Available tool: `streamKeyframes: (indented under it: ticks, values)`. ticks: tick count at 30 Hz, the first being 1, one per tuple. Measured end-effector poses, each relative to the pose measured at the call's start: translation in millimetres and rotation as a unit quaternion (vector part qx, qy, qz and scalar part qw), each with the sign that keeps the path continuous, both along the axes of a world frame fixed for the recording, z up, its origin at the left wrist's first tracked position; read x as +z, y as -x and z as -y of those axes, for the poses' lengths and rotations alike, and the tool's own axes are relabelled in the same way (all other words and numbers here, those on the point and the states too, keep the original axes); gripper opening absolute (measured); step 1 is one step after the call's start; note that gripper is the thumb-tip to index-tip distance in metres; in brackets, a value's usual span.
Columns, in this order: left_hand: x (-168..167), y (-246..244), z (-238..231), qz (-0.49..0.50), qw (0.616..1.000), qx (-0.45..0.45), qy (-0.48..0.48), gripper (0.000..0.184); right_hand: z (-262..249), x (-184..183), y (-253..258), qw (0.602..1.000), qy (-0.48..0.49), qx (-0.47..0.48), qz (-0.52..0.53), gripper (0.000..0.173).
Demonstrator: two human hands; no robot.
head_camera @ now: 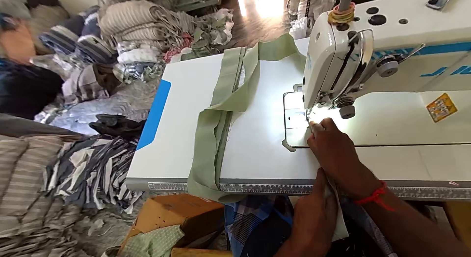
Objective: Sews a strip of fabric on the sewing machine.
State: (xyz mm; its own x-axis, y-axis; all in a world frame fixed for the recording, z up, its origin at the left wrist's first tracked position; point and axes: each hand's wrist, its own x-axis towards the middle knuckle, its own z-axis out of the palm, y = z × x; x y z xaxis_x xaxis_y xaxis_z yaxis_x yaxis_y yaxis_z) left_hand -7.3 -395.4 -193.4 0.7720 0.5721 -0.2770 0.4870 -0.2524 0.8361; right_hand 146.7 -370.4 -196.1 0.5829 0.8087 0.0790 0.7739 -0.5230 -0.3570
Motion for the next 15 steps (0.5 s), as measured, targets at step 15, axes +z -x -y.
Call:
streamKeyframes:
  ticks: [15]
  values:
    - [-19,-1,6,0.109,0.991,0.073,0.021,0.052,15,0,8,0.999,0.023,-0.011,-0.027,0.041]
